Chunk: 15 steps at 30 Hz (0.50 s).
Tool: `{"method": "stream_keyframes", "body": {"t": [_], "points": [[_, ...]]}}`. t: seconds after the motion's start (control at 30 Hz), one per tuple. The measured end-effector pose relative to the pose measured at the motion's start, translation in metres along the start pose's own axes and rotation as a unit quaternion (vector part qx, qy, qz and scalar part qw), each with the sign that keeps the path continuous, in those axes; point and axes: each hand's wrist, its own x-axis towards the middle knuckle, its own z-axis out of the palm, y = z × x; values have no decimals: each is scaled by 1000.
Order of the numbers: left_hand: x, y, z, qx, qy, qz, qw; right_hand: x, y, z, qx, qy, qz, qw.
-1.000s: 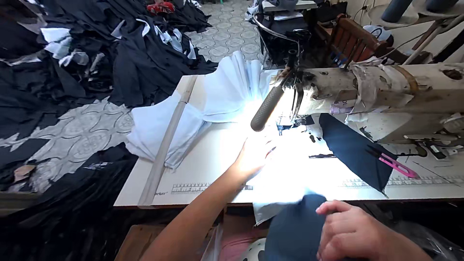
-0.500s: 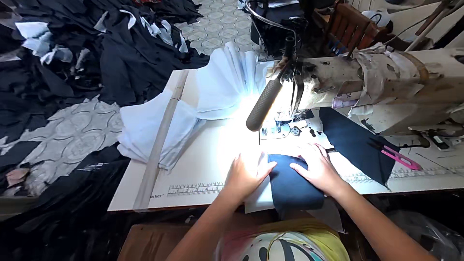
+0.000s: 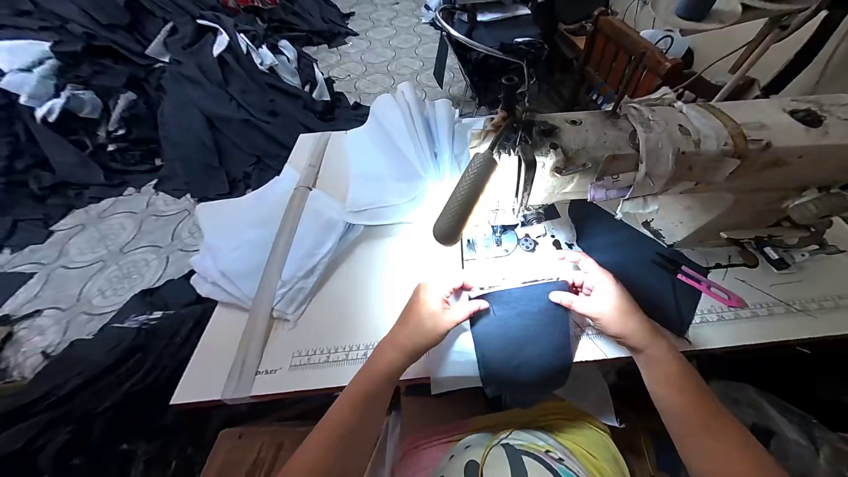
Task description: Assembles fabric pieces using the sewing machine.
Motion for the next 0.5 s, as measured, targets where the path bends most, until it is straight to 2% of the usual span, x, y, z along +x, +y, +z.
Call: {"method": "stream_keyframes", "body": {"t": [0.17,0.5], "points": [[-3,-2,-5,-59,6,-9,998,-1,4,5,13,28,-52,998],[-5,-1,-4,-48,13,10,999,1,0,13,15,34,-43,998]]}}
